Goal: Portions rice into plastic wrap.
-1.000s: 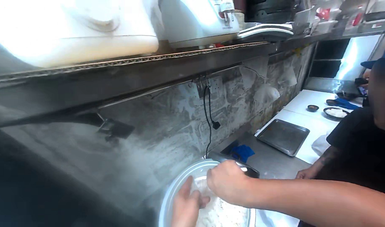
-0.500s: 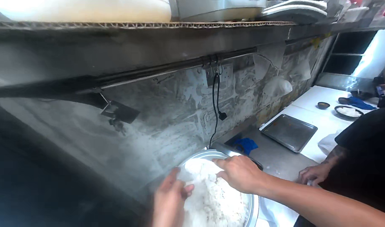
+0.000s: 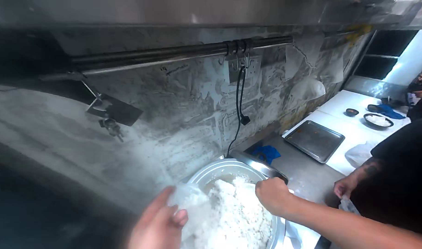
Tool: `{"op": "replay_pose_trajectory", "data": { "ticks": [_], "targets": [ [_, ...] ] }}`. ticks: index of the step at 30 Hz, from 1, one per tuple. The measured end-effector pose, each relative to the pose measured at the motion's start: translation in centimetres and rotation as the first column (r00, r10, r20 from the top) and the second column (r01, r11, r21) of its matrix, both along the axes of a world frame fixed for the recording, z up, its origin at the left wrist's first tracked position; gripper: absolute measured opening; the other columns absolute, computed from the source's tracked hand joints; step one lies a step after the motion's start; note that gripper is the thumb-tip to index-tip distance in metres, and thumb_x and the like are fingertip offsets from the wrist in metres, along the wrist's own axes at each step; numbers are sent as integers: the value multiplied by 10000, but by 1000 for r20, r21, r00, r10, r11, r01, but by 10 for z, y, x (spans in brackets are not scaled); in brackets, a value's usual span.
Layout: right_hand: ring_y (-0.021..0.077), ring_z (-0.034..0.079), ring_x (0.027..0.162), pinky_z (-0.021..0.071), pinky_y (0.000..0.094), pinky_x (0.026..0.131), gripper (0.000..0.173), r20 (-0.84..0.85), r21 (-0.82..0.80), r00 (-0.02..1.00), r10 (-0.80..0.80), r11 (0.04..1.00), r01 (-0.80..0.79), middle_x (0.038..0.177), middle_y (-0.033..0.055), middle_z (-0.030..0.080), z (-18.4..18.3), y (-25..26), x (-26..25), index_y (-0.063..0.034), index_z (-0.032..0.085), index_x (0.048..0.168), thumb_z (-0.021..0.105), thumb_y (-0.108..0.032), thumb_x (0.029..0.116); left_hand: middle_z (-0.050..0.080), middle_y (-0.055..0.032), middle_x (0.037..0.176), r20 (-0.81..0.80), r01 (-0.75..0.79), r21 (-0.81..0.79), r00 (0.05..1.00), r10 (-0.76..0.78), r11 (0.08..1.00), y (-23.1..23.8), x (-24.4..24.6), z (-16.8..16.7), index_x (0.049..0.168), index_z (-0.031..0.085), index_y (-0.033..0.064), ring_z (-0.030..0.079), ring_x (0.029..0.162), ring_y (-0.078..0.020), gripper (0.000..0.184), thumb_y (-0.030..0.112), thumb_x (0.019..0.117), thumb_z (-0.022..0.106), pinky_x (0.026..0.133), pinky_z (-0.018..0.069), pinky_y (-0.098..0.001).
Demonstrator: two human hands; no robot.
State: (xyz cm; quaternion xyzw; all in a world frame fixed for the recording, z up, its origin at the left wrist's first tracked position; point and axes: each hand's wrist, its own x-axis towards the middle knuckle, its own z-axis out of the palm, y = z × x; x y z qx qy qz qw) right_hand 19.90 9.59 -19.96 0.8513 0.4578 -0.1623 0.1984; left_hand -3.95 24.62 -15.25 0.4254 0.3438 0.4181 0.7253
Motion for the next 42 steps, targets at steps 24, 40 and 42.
{"op": "replay_pose_trajectory", "data": {
  "ticks": [24, 40, 42],
  "targets": [
    [473, 681, 922, 562, 635, 667, 221, 52, -24, 998, 24, 999, -22, 1101, 267, 657, -33, 61, 7, 27, 632, 1131, 535, 11, 932, 583, -111, 1348, 161, -5, 40, 987, -2, 999, 15, -34, -8, 1476, 439, 21, 550, 605, -71, 536, -52, 950, 368, 486, 472, -213],
    [439, 680, 973, 549, 688, 744, 306, -263, -34, 945, 196, 977, -212, 1001, 222, 679, -52, 43, 41, -27, 667, 1015, 678, -323, 935, 584, -118, 1342, 143, -19, 55, 990, 11, 998, 5, -45, -4, 1488, 430, 5, 536, 586, -64, 565, -62, 931, 366, 467, 461, -210],
    [392, 691, 878, 556, 651, 721, 353, -349, -12, 920, 176, 981, -193, 928, 187, 683, -53, 40, 45, -53, 678, 1006, 670, -400, 943, 583, -123, 1341, 140, -26, 61, 990, 17, 998, 5, -47, -2, 1490, 424, 4, 536, 591, -63, 564, -61, 933, 362, 472, 463, -209]
  ]
}}
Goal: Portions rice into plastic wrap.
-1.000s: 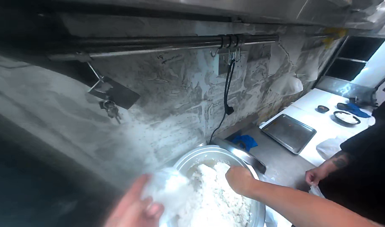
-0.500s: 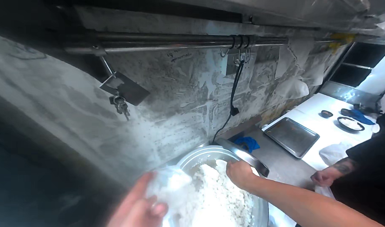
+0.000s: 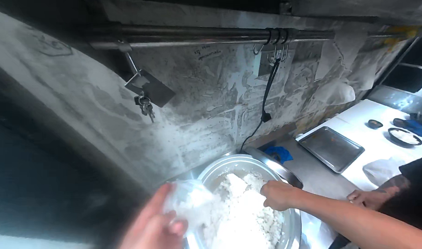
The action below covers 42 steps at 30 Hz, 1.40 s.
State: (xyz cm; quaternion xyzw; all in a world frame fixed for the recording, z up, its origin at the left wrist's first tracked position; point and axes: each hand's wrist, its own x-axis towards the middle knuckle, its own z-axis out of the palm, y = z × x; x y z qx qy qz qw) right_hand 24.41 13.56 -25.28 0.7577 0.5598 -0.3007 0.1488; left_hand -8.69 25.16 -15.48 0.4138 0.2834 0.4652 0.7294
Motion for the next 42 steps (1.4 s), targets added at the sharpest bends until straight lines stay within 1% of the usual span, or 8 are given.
{"op": "replay_pose_trajectory", "data": {
  "ticks": [6, 10, 16, 20, 25, 30, 36, 42],
  "targets": [
    [243, 690, 589, 603, 486, 590, 398, -271, 13, 955, -118, 992, 126, 804, 99, 726, 6, 4, -1, -150, 681, 1226, 615, -473, 1002, 599, -123, 1314, -35, -48, -15, 998, 47, 999, 1, -3, 7, 1465, 464, 11, 535, 594, -64, 538, -44, 946, 334, 468, 449, -201],
    [388, 692, 930, 556, 656, 755, 339, -54, 153, 999, -2, 988, 10, 975, 164, 697, -2, 24, -28, -93, 687, 1070, 648, -410, 954, 608, -119, 1318, -20, -46, -23, 999, 45, 999, 2, -2, 8, 1464, 472, 14, 531, 593, -55, 532, -40, 953, 333, 465, 436, -191],
    [442, 681, 963, 553, 683, 723, 290, -80, 100, 995, 61, 994, -53, 1016, 227, 677, -26, 59, -91, -18, 662, 1023, 715, -273, 897, 597, -118, 1334, 9, -29, -6, 1000, 29, 1000, 4, -4, 9, 1482, 433, 19, 520, 582, -44, 555, -47, 942, 324, 469, 437, -186],
    [391, 681, 772, 550, 621, 620, 283, -196, 13, 976, 94, 996, -93, 867, 207, 658, -33, 63, -111, -3, 635, 931, 691, -280, 912, 578, -118, 1367, 11, -28, -15, 1000, 28, 999, 5, -9, 9, 1500, 413, 23, 517, 589, -44, 568, -43, 943, 329, 469, 432, -187],
    [270, 680, 608, 582, 499, 585, 389, -415, -91, 904, -105, 993, 74, 799, 133, 704, -31, 57, -72, -49, 651, 1104, 619, -425, 1009, 585, -112, 1347, 27, -40, -10, 999, 40, 999, 7, -19, 8, 1498, 415, 23, 499, 568, -38, 591, -65, 920, 326, 448, 415, -179],
    [416, 693, 931, 553, 682, 743, 362, -112, 81, 991, 68, 995, -59, 978, 198, 691, -43, 68, -78, -58, 672, 1052, 668, -401, 936, 598, -134, 1327, 30, -77, -6, 997, 77, 997, 4, -22, 7, 1494, 431, 11, 506, 564, -52, 585, -63, 921, 340, 444, 425, -195],
    [271, 686, 603, 587, 497, 582, 388, -421, -22, 902, -101, 995, 101, 784, 131, 699, -62, 50, -75, -72, 657, 1089, 598, -445, 999, 579, -146, 1365, 17, -45, 30, 999, 44, 999, 5, -27, 10, 1513, 402, 7, 537, 599, -72, 593, -64, 927, 345, 459, 448, -212],
    [235, 664, 561, 585, 442, 543, 426, -543, 29, 813, -208, 964, 266, 817, 106, 714, 10, 13, -33, -138, 625, 1291, 575, -474, 1033, 578, -163, 1387, -76, -4, 55, 997, 8, 999, -4, -14, 21, 1518, 407, -25, 589, 617, -99, 610, -110, 916, 369, 477, 499, -236]
  ]
}}
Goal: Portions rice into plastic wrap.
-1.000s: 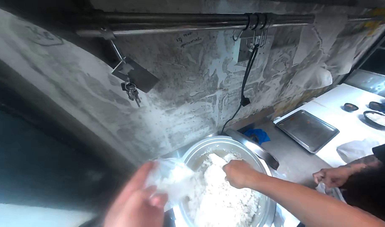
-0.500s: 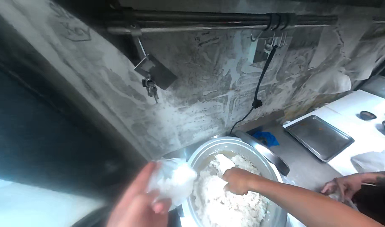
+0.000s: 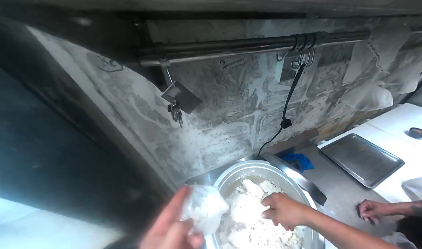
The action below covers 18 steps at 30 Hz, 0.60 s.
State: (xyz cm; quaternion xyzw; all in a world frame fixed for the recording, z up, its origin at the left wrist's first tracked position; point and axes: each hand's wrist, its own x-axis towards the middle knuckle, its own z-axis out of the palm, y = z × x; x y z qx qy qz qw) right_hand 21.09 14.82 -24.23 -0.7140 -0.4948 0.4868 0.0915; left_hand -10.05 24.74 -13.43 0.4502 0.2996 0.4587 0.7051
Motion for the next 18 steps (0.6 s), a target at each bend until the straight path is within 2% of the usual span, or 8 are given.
{"op": "replay_pose_trajectory", "data": {
  "ticks": [4, 7, 9, 11, 13, 15, 16, 18],
  "targets": [
    [214, 638, 522, 574, 421, 507, 388, 62, 117, 995, -78, 991, 70, 793, 81, 697, 71, -28, 25, -167, 629, 1277, 554, -471, 1047, 582, -165, 1410, -93, 44, -4, 995, -44, 999, -9, 19, 4, 1513, 441, -17, 627, 635, -121, 627, -130, 898, 393, 488, 531, -260],
    [177, 641, 521, 584, 397, 500, 349, 176, 237, 979, -107, 969, 63, 790, 34, 697, 119, -53, 38, -198, 643, 1232, 546, -480, 1051, 619, -164, 1359, -111, 72, -23, 991, -74, 997, -16, 34, 5, 1499, 463, -16, 647, 655, -134, 615, -135, 898, 412, 497, 542, -271],
    [139, 666, 619, 604, 399, 594, 351, 347, 336, 929, -132, 942, 8, 828, -18, 698, 146, -71, 38, -252, 653, 1221, 527, -525, 1041, 631, -161, 1343, -127, 95, -32, 987, -98, 995, -21, 45, 3, 1493, 472, -16, 646, 649, -135, 605, -127, 900, 427, 501, 546, -276],
    [156, 693, 800, 597, 448, 735, 400, 502, 437, 839, -208, 898, -39, 934, -24, 711, 166, -89, 25, -288, 635, 1298, 507, -556, 1029, 600, -162, 1390, -143, 130, -36, 981, -134, 991, -26, 56, -2, 1494, 470, -14, 633, 641, -127, 601, -114, 902, 436, 505, 542, -277],
    [236, 721, 822, 602, 509, 710, 471, 582, 561, 748, -318, 824, -85, 945, 32, 734, 168, -98, 1, -253, 616, 1395, 518, -532, 1028, 566, -161, 1419, -157, 151, -47, 975, -157, 987, -33, 70, -7, 1496, 468, -8, 614, 625, -127, 596, -99, 907, 447, 513, 545, -285],
    [287, 715, 690, 583, 517, 560, 471, 661, 625, 644, -385, 758, -187, 880, 73, 735, 149, -97, -26, -198, 617, 1417, 532, -461, 1035, 568, -158, 1388, -158, 157, -67, 973, -166, 985, -40, 84, -13, 1514, 435, -5, 624, 628, -135, 600, -87, 919, 449, 533, 565, -297],
    [297, 694, 629, 562, 503, 504, 441, 706, 605, 597, -380, 763, -229, 857, 85, 724, 136, -94, -39, -190, 610, 1421, 533, -404, 1042, 599, -157, 1325, -145, 139, -82, 978, -150, 987, -44, 91, -17, 1517, 415, -9, 636, 620, -138, 601, -83, 922, 451, 536, 578, -304],
    [296, 661, 578, 534, 477, 476, 413, 749, 568, 551, -368, 785, -248, 825, 100, 701, 109, -87, -55, -205, 607, 1425, 532, -276, 1025, 627, -154, 1230, -108, 98, -113, 988, -110, 989, -49, 101, -28, 1522, 388, -17, 641, 619, -143, 600, -77, 928, 452, 552, 584, -314]
  ]
}}
